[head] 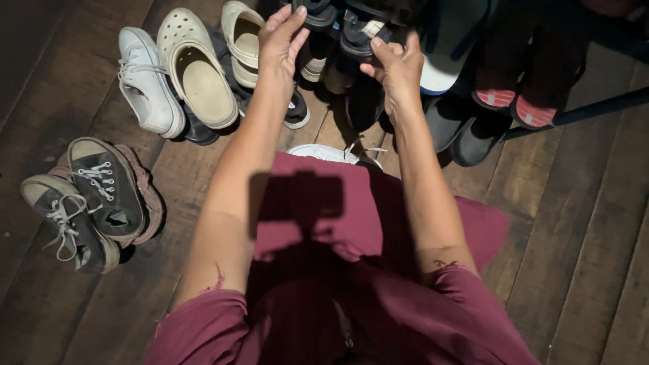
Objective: The person organizes shoes on a rack and the floor by picking them up, pairing them, and placing them back on the shelves or on the ground. They handle various items including sneakers, sandals, slippers, and clogs one at a time.
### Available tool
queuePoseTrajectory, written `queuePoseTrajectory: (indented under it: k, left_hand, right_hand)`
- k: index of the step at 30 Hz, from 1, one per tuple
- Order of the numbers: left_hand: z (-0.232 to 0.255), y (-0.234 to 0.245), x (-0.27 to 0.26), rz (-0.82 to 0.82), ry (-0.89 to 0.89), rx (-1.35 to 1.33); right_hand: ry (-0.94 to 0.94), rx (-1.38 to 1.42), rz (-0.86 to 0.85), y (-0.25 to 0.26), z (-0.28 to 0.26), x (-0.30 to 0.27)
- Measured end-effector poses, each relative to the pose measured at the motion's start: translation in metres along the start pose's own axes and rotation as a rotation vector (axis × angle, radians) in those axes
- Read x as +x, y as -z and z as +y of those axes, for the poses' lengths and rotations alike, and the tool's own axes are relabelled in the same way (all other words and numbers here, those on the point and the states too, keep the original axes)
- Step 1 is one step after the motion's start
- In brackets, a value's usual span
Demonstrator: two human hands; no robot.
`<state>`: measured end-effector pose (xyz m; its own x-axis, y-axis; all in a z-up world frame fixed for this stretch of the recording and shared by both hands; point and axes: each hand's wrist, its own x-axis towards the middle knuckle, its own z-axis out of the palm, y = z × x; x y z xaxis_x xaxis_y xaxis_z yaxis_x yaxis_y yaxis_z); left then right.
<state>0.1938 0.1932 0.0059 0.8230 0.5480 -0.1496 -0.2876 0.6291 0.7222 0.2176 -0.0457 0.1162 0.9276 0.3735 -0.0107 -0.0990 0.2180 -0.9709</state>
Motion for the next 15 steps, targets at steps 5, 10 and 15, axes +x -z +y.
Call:
queuePoseTrajectory:
  k: [5,10,15]
  left_hand:
    - [-0.001,-0.012,-0.014,0.026,-0.089,-0.085]
    - [-0.014,-0.014,-0.009,0.122,-0.039,-0.084]
    - [-0.024,-0.007,0.002,0.140,-0.019,-0.117]
  right_hand:
    - [0.019,-0.070,0.014,0.003,0.016,0.013]
    - [-0.001,-0.155,0.052,-0.004,0.010,0.010]
    - [0.044,-0.220,0.107,-0.011,0.014,0.009]
